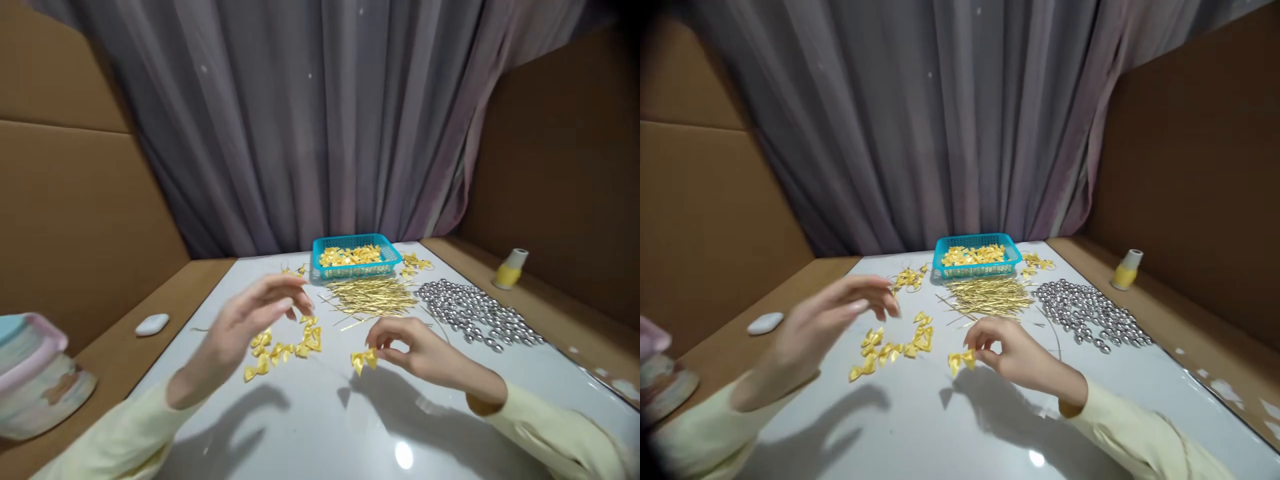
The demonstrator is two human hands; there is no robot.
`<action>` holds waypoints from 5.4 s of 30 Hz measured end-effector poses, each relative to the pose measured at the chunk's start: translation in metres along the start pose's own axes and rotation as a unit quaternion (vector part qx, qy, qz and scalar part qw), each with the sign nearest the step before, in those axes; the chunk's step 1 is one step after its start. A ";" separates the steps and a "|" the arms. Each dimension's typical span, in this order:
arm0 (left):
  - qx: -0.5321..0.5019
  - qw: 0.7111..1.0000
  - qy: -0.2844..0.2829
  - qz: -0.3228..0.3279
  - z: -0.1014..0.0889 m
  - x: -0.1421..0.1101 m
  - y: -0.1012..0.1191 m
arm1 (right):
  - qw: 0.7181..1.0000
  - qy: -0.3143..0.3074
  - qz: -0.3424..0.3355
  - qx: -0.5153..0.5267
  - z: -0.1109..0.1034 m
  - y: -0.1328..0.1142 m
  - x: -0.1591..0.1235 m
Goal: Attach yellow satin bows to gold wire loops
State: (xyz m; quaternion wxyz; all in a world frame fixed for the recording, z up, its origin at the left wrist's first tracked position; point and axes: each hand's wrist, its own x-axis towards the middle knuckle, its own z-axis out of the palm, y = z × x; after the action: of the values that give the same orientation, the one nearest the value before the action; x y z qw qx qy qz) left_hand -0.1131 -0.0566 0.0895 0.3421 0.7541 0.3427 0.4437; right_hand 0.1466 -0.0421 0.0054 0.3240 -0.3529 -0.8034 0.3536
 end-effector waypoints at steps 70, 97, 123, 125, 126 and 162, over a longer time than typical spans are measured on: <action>-0.085 0.900 -0.328 -0.274 0.085 -0.016 -0.118 | 0.990 -0.134 0.005 -0.045 -0.024 0.062 0.031; 0.272 0.951 -0.098 0.108 0.088 -0.021 -0.121 | 0.977 -0.053 0.074 -0.195 -0.051 0.033 0.037; 0.289 0.937 -0.138 0.142 0.086 -0.025 -0.126 | 0.968 0.006 0.184 0.172 -0.049 0.045 0.013; 0.296 0.932 -0.137 0.161 0.086 -0.027 -0.127 | 0.969 0.018 0.171 0.177 -0.047 0.030 0.019; 0.300 0.928 -0.140 0.170 0.086 -0.027 -0.127 | 0.970 0.022 0.164 0.178 -0.045 0.024 0.022; 0.399 0.780 -0.260 0.406 0.077 -0.013 -0.089 | 0.881 0.003 0.239 0.409 0.008 0.046 0.008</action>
State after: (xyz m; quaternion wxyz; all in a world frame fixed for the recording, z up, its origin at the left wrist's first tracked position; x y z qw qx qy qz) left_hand -0.0674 -0.0365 -0.0181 -0.1253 0.9791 0.0496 0.1524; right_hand 0.1515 -0.0156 -0.0337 0.3478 -0.3716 -0.4775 0.7162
